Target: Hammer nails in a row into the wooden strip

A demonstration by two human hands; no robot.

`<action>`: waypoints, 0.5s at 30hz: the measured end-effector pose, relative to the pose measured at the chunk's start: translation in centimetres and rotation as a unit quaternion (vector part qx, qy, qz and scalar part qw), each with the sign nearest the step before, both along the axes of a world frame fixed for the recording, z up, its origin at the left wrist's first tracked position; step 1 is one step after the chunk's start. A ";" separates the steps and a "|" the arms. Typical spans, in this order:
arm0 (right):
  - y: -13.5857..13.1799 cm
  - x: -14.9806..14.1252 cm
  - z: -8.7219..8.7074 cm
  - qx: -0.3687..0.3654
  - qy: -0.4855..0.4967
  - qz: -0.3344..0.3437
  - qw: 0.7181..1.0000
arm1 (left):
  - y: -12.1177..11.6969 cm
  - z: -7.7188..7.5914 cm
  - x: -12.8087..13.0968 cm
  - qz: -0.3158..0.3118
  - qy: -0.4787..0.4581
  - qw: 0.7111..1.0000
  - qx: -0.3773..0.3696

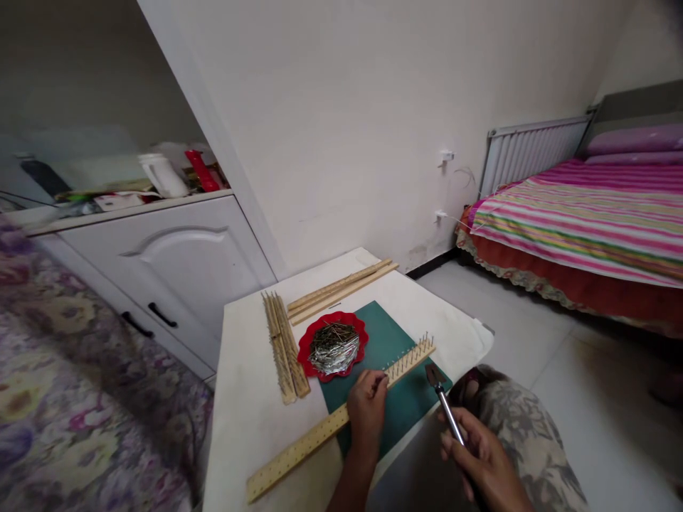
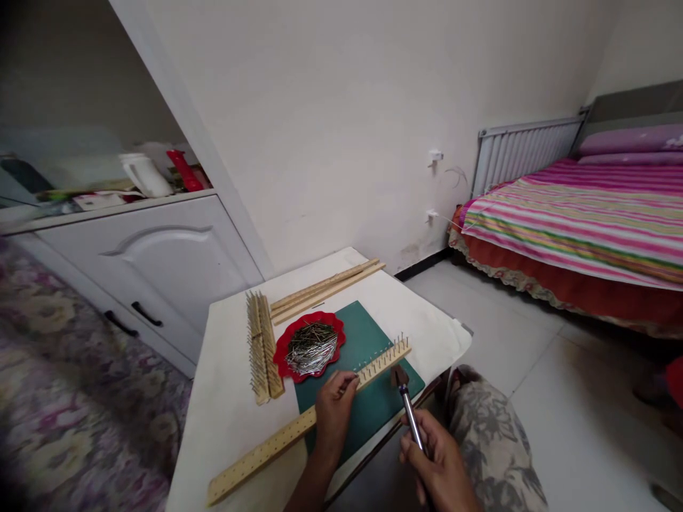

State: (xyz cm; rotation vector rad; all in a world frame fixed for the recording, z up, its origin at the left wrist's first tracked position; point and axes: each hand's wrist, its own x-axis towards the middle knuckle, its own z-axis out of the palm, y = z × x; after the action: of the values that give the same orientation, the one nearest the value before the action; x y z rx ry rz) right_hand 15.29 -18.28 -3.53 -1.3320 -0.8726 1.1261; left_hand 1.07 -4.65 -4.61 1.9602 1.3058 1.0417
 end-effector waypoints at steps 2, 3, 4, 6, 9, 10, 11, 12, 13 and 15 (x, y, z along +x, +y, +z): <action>0.1 0.0 -0.2 0.000 0.001 0.000 1.000 | 0.0 0.0 0.1 -0.001 0.013 1.000 0.004; 0.2 0.0 -0.3 -0.001 0.001 -0.002 1.000 | 0.0 0.0 0.1 -0.002 0.016 1.000 0.006; 0.2 -0.1 -0.3 -0.003 0.001 -0.006 1.000 | -0.1 0.0 0.1 -0.003 0.019 1.000 0.008; 0.2 -0.1 -0.3 -0.009 0.004 -0.012 1.000 | -0.2 0.0 0.2 -0.003 0.023 1.000 0.013; 0.3 -0.1 0.0 -0.016 0.015 0.005 1.000 | -0.2 0.0 0.2 0.000 0.037 0.999 0.018; 0.4 -0.1 0.2 -0.015 0.023 0.015 1.000 | -0.2 0.0 0.2 0.001 0.043 0.999 0.018; 0.5 -0.1 0.5 -0.012 0.032 0.029 0.999 | -0.2 -0.1 0.2 0.001 0.048 0.999 0.018; 0.8 -0.2 0.8 -0.009 0.043 0.046 0.998 | -0.2 -0.1 0.2 0.001 0.053 0.998 0.017; 1.0 -0.3 1.2 -0.006 0.054 0.066 0.996 | -0.2 -0.2 0.2 0.000 0.056 0.998 0.016; 1.6 -0.7 2.0 -0.004 0.067 0.107 0.992 | -0.1 -0.3 0.2 -0.002 0.056 0.998 0.014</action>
State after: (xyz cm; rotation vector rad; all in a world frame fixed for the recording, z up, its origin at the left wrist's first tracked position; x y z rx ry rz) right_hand 14.63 -16.71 -1.51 -1.1736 -0.9278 1.3717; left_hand 1.24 -4.80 -4.90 2.0666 1.3525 0.9657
